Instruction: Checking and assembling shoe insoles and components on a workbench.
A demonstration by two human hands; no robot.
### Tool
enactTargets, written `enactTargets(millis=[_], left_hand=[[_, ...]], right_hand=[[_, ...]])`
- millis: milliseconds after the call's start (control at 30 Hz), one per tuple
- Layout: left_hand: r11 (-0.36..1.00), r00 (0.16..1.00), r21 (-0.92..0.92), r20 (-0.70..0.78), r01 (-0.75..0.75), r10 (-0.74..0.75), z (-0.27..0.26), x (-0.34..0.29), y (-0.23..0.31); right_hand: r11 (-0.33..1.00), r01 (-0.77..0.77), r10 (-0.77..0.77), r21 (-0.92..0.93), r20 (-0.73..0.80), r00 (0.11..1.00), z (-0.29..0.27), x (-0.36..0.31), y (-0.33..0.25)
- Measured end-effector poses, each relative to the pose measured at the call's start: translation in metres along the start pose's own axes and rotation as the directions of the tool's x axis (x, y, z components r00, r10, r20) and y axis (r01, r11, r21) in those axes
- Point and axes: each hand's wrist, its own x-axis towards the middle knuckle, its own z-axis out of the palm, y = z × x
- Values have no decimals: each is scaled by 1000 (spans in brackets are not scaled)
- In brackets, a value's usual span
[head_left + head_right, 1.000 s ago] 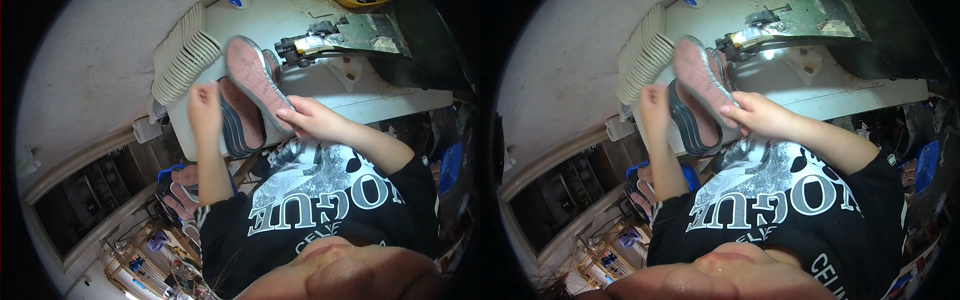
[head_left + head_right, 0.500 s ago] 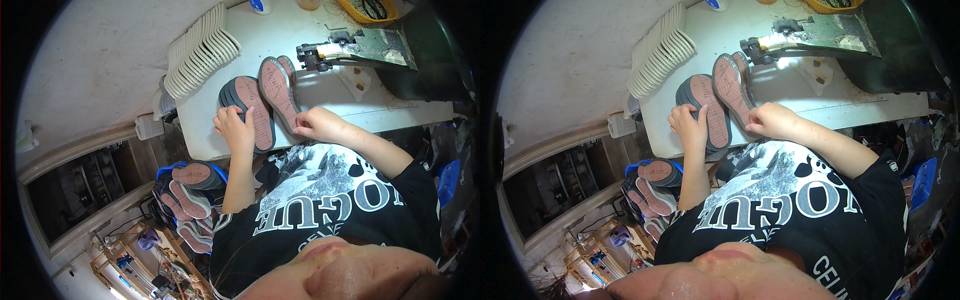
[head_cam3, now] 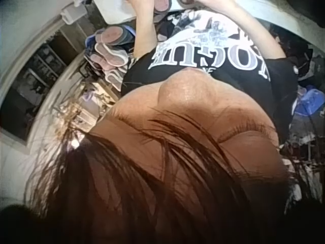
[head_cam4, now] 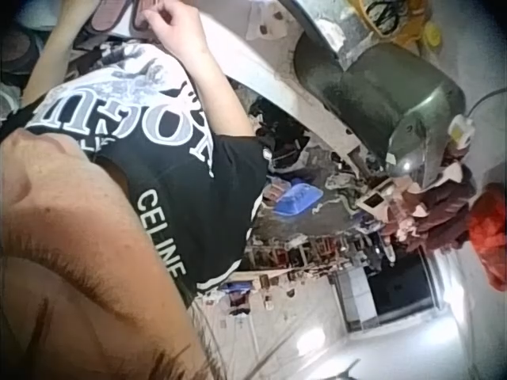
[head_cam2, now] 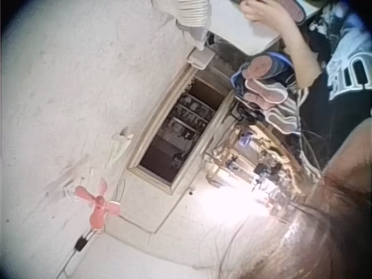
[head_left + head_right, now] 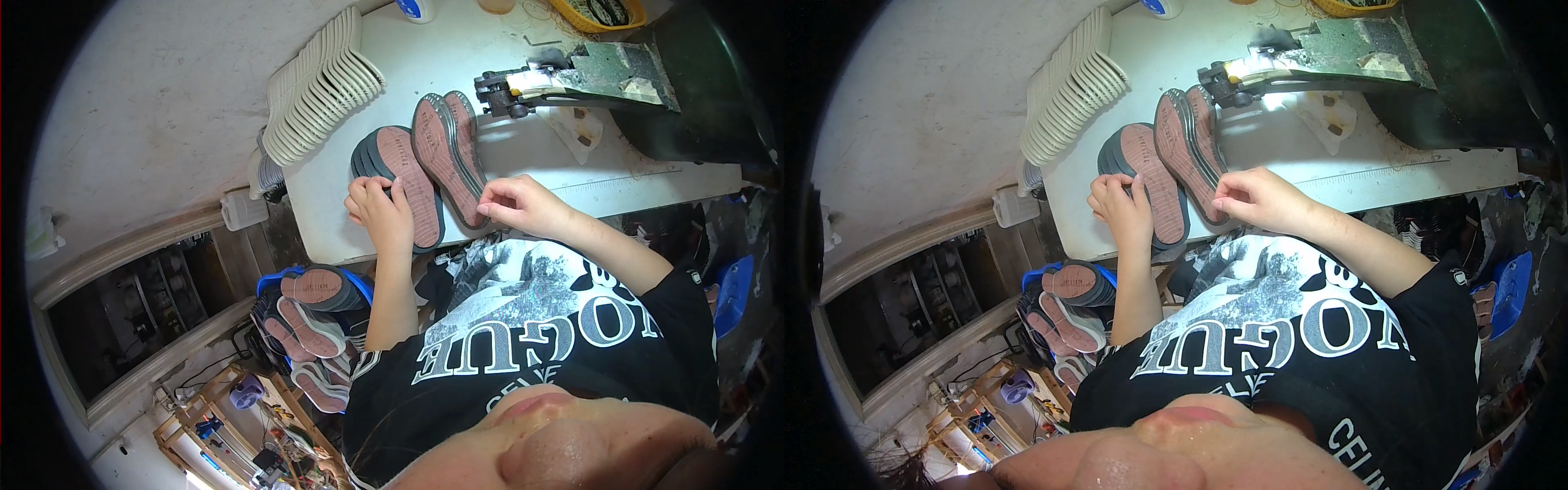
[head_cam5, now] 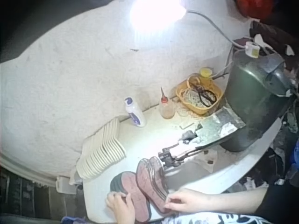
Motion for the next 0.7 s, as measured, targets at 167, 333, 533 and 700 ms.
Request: enactTargets(millis=[167,333,533,700], left_hand=[[999,999,3,-41,34,-33,9,6,3],[1000,999,4,46,-18,18,15,6,6],[1000,996,7,-92,19,-18,16,7,11],[999,1000,-21,-16,25,-25,14,11,13]], right_hand=[[999,-40,40,-14,-3,999,-2,-1,4],[1000,4,-4,-12,-29,1000,-4,0,14],[999,-41,41,-19,-9,999,-6,-1,16],[998,-57,57,-36,-1,998,-6,1,14]])
